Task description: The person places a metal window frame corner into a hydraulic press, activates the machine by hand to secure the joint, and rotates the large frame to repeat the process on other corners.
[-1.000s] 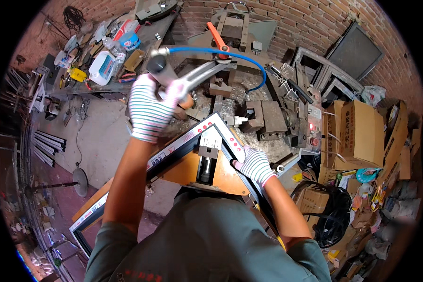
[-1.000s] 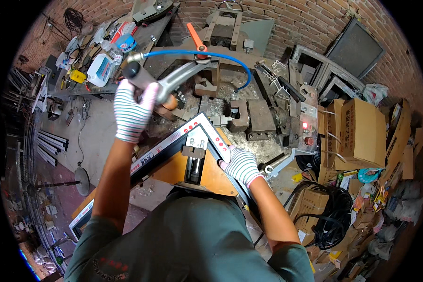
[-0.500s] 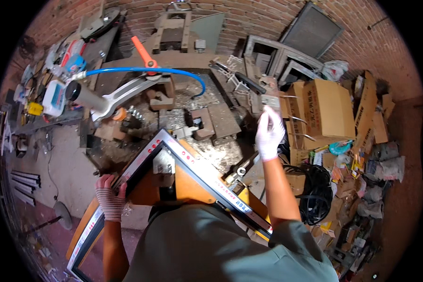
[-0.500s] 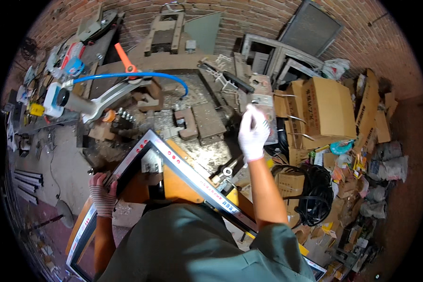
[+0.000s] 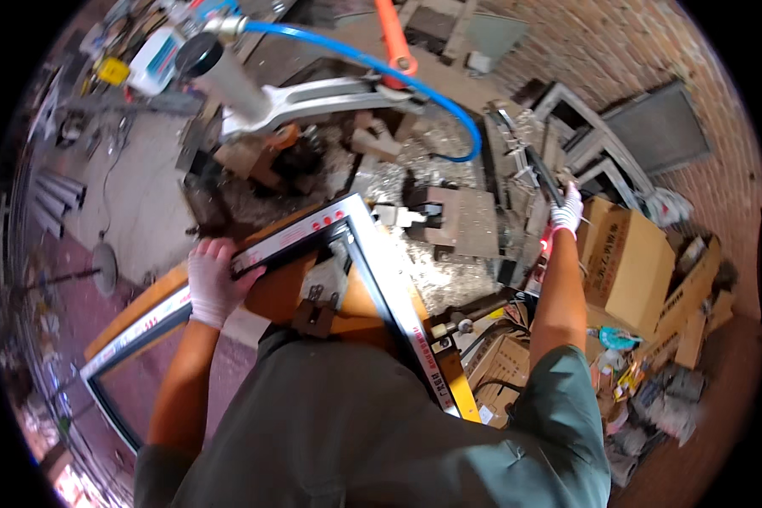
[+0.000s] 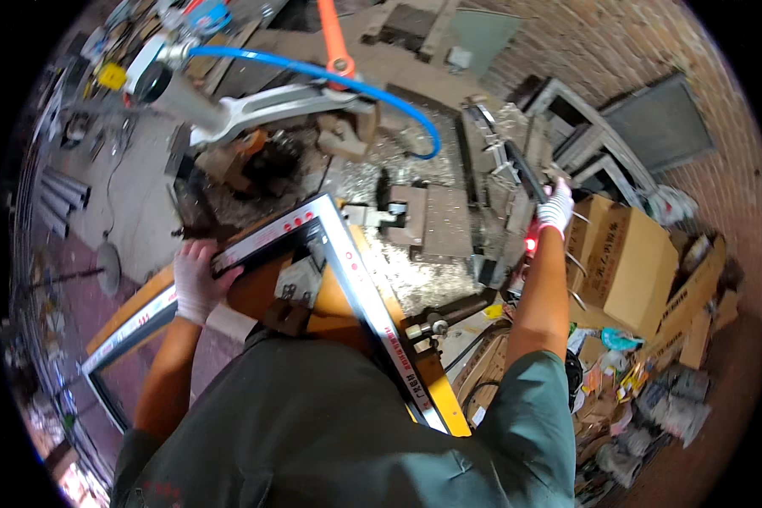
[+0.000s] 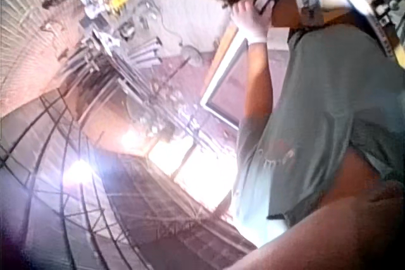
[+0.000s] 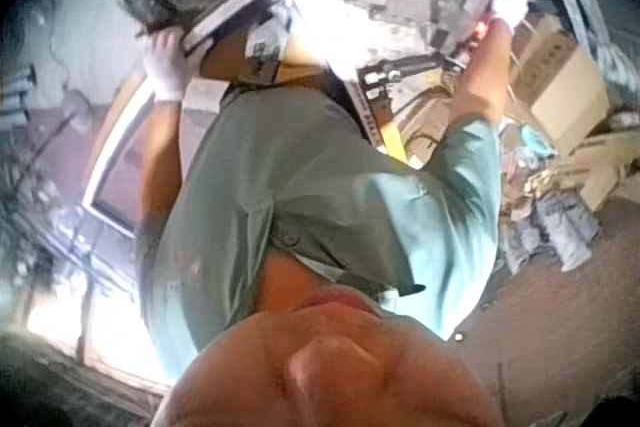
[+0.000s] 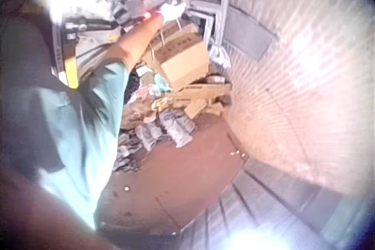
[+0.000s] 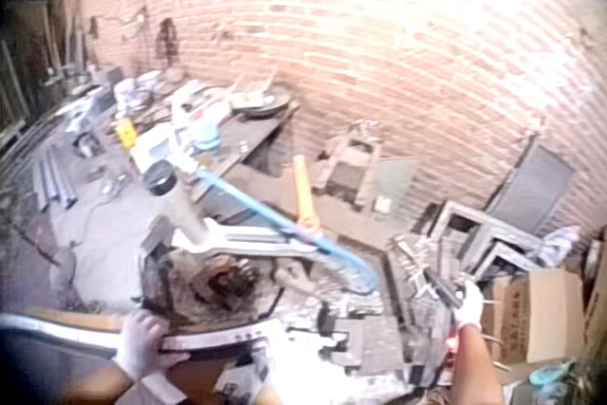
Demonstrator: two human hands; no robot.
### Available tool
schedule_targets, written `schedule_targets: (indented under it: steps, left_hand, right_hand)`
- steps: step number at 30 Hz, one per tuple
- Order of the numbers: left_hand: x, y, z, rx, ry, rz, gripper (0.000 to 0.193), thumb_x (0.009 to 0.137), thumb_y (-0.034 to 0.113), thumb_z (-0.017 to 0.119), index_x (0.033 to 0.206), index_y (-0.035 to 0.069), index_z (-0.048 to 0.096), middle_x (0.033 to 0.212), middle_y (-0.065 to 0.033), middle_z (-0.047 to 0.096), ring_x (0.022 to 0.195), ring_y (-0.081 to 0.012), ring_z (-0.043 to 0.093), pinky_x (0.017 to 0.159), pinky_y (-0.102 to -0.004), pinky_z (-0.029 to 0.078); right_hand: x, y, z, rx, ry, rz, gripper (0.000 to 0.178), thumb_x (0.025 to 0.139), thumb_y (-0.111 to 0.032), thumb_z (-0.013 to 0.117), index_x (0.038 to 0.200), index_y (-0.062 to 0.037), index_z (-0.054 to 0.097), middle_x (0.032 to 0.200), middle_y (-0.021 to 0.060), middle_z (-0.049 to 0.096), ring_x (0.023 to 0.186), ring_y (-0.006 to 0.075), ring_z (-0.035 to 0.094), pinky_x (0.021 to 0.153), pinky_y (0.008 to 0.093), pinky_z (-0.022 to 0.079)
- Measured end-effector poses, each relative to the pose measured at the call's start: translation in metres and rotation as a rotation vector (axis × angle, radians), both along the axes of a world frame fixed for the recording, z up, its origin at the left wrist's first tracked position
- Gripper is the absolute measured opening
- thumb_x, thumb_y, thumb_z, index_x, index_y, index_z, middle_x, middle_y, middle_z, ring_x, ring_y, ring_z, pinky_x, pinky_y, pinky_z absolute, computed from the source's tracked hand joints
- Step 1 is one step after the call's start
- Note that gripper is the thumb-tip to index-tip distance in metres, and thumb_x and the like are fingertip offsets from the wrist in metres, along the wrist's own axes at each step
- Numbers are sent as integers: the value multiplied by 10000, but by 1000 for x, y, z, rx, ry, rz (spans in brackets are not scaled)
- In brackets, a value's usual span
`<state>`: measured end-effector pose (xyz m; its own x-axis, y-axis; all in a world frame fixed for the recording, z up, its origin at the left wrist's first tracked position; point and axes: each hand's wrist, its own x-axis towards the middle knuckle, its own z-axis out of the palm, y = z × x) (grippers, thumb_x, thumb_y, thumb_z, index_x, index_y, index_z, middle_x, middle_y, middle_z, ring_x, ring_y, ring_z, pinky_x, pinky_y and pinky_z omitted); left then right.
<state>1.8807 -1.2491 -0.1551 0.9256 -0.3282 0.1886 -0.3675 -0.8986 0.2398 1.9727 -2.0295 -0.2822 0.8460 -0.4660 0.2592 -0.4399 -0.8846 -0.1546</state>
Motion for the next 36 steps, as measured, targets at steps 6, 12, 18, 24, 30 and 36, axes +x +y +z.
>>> schedule_targets:
  steps: [6, 12, 18, 24, 30, 36]
  left_hand:
    - [-5, -5, 1, 101, 39, 61, 636, 664, 535, 926, 980, 58, 650, 983, -139, 663, 937, -392, 606, 814, -490, 452]
    - [1, -10, 8, 81, 136, 113, 584, 663, 527, 941, 947, 70, 713, 886, -122, 657, 889, -365, 634, 829, -477, 456]
    - [2, 1, 16, 49, 165, 92, 597, 698, 614, 904, 938, 91, 745, 852, -115, 676, 856, -349, 673, 846, -458, 502]
    - [-4, 14, 36, 66, 230, 81, 622, 725, 647, 883, 947, 83, 746, 873, -127, 711, 833, -341, 705, 849, -441, 541]
    - [-10, 26, 88, -144, 303, 26, 487, 765, 443, 924, 902, 10, 747, 845, -174, 730, 769, -329, 723, 723, -424, 578]
    - [-29, 54, 173, -174, 243, 25, 502, 771, 456, 920, 942, 20, 739, 904, -183, 736, 813, -339, 729, 770, -426, 579]
  right_hand:
    - [18, 11, -2, 45, 41, -169, 480, 949, -412, 669, 1297, -88, 730, 1163, 247, 765, 1092, 447, 729, 962, 519, 577]
    - [19, -45, 16, 712, -101, -250, 616, 1046, -379, 612, 1520, 13, 572, 1391, 196, 717, 1264, 292, 680, 1091, 366, 489]
    - [-73, 86, 112, 647, -377, -66, 462, 1096, -259, 610, 1460, 25, 628, 1463, 156, 674, 1315, 234, 633, 1152, 351, 452]
    - [-214, 269, 239, 639, -363, 131, 378, 1114, -192, 600, 1442, -9, 646, 1435, 135, 680, 1310, 232, 633, 1155, 365, 461]
    - [-319, 457, 287, 1133, 217, 615, 440, 1089, -371, 633, 1412, -75, 677, 1344, 128, 713, 1239, 241, 662, 1107, 394, 491]
    - [-329, 493, 119, 2106, -390, 256, 672, 1053, -473, 668, 1506, 5, 542, 1460, 159, 614, 1355, 281, 572, 1208, 443, 408]
